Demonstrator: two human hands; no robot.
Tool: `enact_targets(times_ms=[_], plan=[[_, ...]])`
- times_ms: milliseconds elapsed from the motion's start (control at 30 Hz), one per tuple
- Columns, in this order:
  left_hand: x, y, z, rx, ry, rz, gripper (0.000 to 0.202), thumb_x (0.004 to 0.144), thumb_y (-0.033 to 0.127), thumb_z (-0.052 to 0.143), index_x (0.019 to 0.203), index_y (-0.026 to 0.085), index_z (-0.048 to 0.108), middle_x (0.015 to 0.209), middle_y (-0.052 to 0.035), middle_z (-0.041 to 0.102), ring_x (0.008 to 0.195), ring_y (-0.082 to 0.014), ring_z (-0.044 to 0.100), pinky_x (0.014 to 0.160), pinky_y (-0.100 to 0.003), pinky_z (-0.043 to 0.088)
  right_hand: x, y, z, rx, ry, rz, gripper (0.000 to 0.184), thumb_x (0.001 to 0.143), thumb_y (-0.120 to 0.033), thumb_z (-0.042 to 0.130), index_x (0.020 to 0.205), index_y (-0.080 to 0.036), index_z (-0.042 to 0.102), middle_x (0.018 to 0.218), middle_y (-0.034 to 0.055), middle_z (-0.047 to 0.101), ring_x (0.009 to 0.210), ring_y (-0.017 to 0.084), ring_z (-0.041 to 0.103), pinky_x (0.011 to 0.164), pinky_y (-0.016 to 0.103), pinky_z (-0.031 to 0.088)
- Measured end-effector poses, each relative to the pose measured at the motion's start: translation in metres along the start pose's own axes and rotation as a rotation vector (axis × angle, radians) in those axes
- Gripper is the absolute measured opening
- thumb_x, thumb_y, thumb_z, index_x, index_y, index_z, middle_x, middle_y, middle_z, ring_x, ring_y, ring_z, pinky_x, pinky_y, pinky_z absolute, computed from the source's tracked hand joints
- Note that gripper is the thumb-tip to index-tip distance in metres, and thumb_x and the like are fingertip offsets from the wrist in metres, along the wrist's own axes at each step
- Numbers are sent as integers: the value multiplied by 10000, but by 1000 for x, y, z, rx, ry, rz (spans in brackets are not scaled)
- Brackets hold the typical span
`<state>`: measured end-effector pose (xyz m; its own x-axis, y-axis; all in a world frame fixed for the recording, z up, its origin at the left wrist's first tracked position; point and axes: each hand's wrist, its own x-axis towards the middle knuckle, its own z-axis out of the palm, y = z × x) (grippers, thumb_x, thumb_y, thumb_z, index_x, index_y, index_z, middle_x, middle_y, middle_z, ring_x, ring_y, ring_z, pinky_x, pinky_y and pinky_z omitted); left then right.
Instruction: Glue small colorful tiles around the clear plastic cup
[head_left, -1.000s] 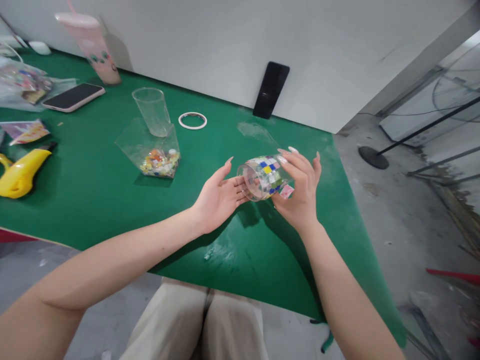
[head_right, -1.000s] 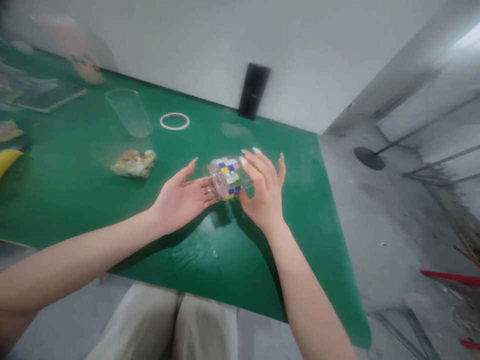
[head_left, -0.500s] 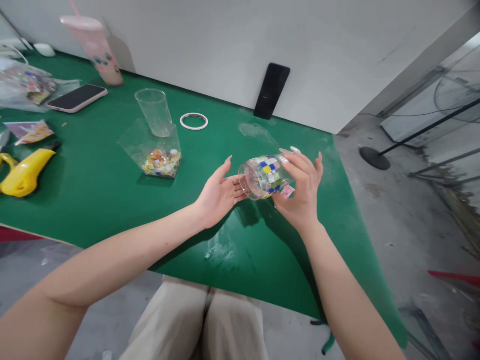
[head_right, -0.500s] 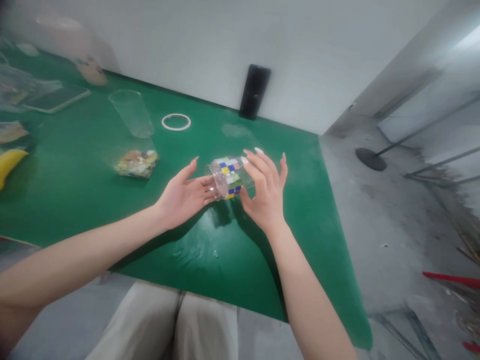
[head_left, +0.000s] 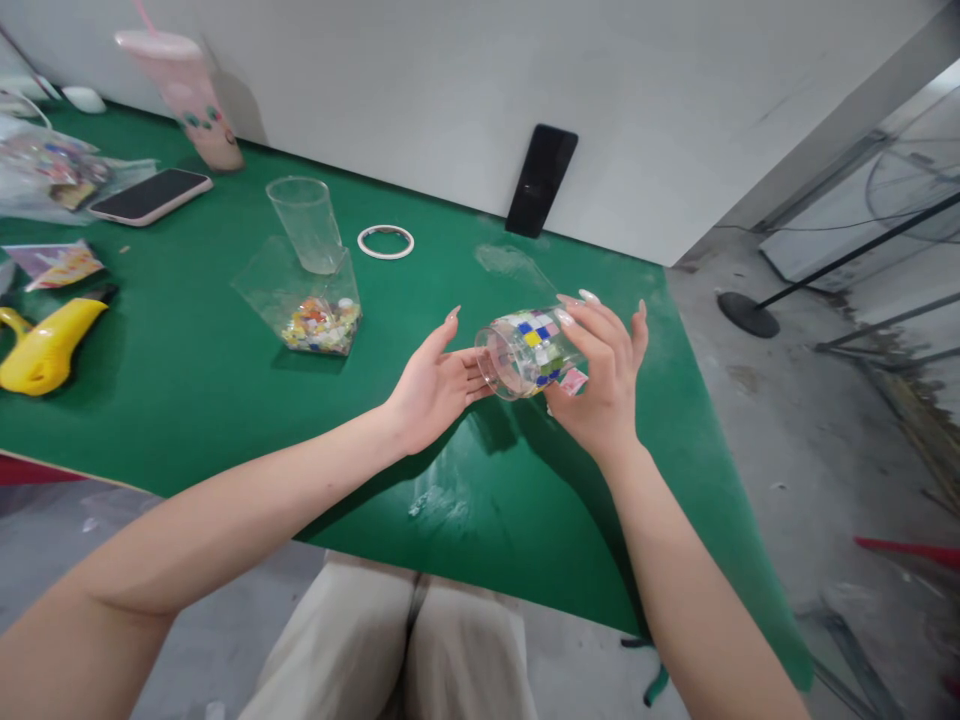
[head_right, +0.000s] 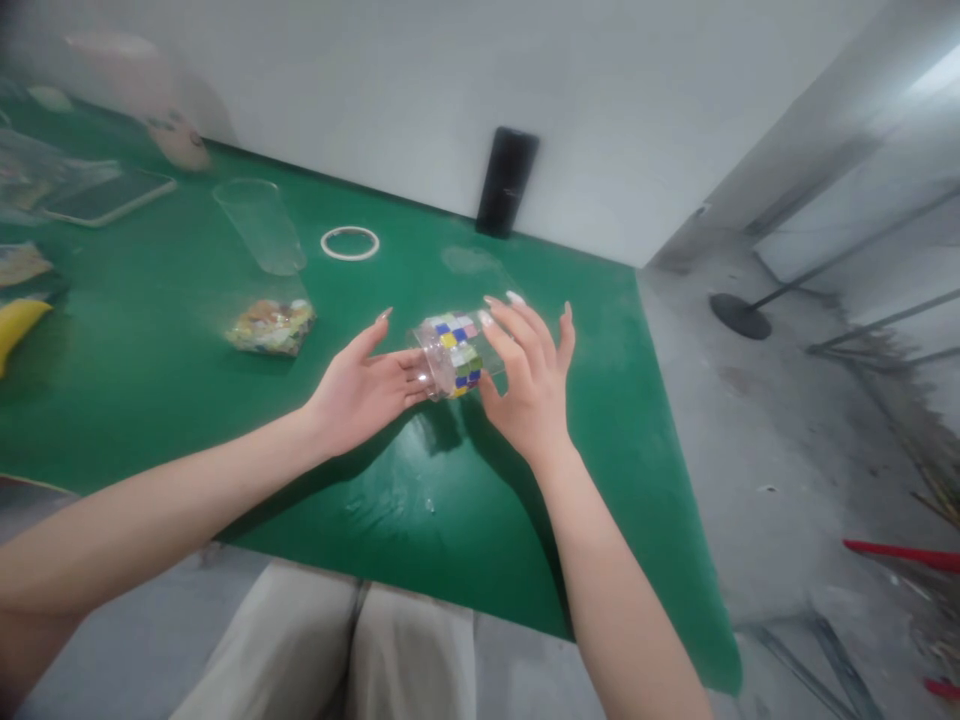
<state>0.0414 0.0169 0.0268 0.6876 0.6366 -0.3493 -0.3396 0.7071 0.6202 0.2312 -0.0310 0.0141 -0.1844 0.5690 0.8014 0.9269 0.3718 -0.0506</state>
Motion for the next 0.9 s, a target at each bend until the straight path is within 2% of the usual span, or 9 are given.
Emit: enact_targets(times_ms=[133, 200, 300, 367, 433, 533, 633, 767, 900], plan=[[2, 1, -2, 55, 10, 19, 679, 829, 665, 375, 1090, 107, 660, 1102, -150, 676, 1206, -290, 492, 1015, -368, 337, 0, -1, -1, 62, -12, 72, 505, 782, -194, 571, 1241, -287, 382, 1284, 82, 549, 1256, 287, 486, 1090, 636, 173], [3, 1, -4, 64, 24, 19, 685, 832, 670, 356, 1097, 118, 664, 1135, -150, 666, 1245, -284, 466, 1031, -367, 329, -2, 0, 0, 112, 21, 160, 510, 767, -248, 610, 1231, -265, 397, 1275, 93, 554, 1237, 290, 502, 1099, 626, 166], [4, 2, -5, 74, 23, 16, 681, 843, 665, 328, 1092, 133, 674, 1176, -152, 649, 1280, -275, 437, 1048, -370, 315, -6, 3, 6, 184, 67, 387, 518, 729, -338, 671, 1179, -233, 436, 1200, 103, 587, 1163, 283, 554, 1066, 570, 298], [5, 3, -6, 88, 13, 19, 669, 843, 659, 334, 1080, 140, 683, 1208, -151, 633, 1286, -277, 432, 1050, -369, 311, -10, 6, 11, 256, 60, 559, 519, 699, -393, 698, 1125, -221, 457, 1132, 102, 611, 1091, 274, 595, 981, 510, 427], [5, 4, -7, 107, 14, 14, 649, 838, 655, 354, 1046, 145, 698, 1232, -150, 619, 1278, -285, 440, 1040, -368, 319, -13, 10, 16, 352, 24, 704, 529, 661, -435, 722, 1069, -217, 463, 1089, 100, 628, 1037, 272, 625, 889, 461, 503], [8, 5, -10, 180, 58, -10, 597, 846, 629, 377, 981, 157, 717, 1207, -145, 635, 1238, -289, 481, 1011, -370, 346, -17, 15, 23, 460, -49, 857, 564, 603, -468, 754, 1009, -222, 449, 1089, 113, 640, 999, 281, 652, 800, 432, 545], [10, 5, -12, 260, 140, 4, 535, 881, 568, 371, 915, 166, 722, 1139, -127, 668, 1166, -273, 538, 979, -366, 377, -20, 16, 27, 505, -156, 905, 590, 574, -456, 775, 991, -219, 433, 1089, 129, 654, 979, 282, 663, 799, 430, 545], [10, -2, -8, 305, 253, 149, 477, 889, 536, 394, 833, 176, 703, 1122, -108, 673, 1097, -268, 571, 936, -369, 406, -22, 17, 29, 527, -256, 919, 632, 557, -448, 788, 1008, -207, 418, 1013, 124, 687, 917, 278, 678, 797, 435, 545], [-11, 0, 12, 452, 273, 471, 282, 865, 458, 502, 868, 233, 673, 1106, -36, 673, 1161, -226, 527, 971, -337, 377, -26, 21, 30, 498, -279, 885, 686, 556, -482, 784, 1060, -184, 426, 981, 123, 682, 907, 290, 674, 765, 442, 556]])
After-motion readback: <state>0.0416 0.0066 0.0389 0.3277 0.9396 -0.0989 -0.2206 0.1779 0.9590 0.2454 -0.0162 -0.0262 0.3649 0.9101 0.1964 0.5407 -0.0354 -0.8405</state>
